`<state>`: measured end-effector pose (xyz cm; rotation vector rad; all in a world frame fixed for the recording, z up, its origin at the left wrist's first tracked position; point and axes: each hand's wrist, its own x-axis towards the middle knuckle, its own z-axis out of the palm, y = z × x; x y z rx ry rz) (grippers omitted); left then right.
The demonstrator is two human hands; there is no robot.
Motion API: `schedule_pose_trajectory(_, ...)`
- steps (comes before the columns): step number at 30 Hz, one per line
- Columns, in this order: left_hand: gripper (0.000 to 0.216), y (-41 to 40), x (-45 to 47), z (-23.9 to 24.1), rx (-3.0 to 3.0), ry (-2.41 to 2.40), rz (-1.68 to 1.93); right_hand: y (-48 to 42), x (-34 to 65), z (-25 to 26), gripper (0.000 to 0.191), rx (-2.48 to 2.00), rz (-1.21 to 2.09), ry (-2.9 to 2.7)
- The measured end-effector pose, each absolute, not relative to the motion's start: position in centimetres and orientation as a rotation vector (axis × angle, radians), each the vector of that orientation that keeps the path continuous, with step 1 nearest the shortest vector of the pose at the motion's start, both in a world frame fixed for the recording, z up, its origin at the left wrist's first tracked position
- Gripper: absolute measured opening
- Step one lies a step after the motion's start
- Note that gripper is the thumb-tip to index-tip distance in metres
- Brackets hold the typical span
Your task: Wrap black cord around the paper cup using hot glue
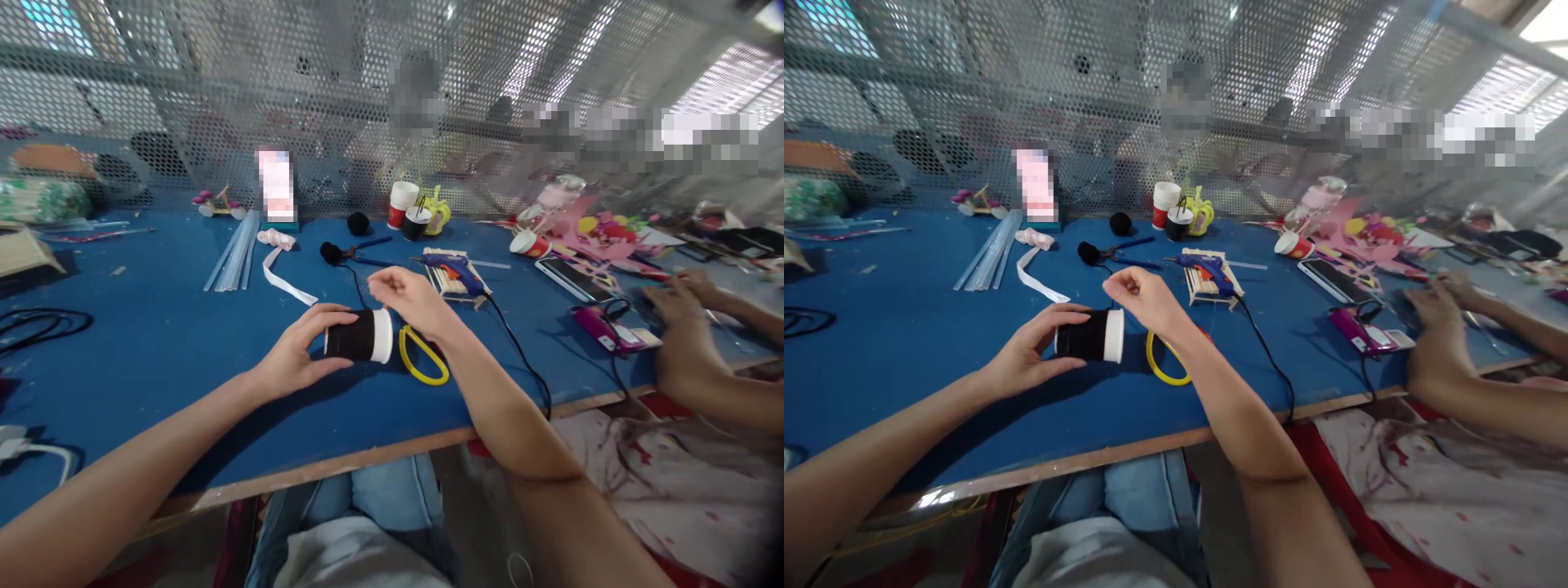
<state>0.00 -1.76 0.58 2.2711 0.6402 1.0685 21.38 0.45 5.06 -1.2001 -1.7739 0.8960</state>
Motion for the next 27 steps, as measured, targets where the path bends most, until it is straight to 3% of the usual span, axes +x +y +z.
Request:
schedule_pose_trajectory(7, 0.053, -1.4, 0.1, -0.3, 2.000, 0.679, 1.095, -0.4, 23.1, 7.1, 0.053, -1.198, 1.173, -2.148)
schedule_pose_trajectory(12, 0.069, -1.4, 0.4, -0.1, 1.801, 0.667, 0.979, -0.5, 22.8, 6.4, 0.060, -1.135, 1.193, -2.162)
schedule_pose_trajectory(18, 0.049, -0.9, 0.3, 0.6, 1.695, 0.803, 0.875, -1.0, 22.4, 5.7, 0.077, -1.116, 0.983, -2.238)
schedule_pose_trajectory(24, 0.051, -0.5, 0.8, 0.9, 1.771, 0.680, 0.853, -0.2, 22.5, 4.9, 0.046, -0.980, 1.126, -2.085)
schedule_pose_trajectory(27, 0.050, -0.4, 1.1, 1.0, 1.844, 0.709, 0.820, 0.0, 22.4, 4.8, 0.047, -0.974, 1.112, -1.981)
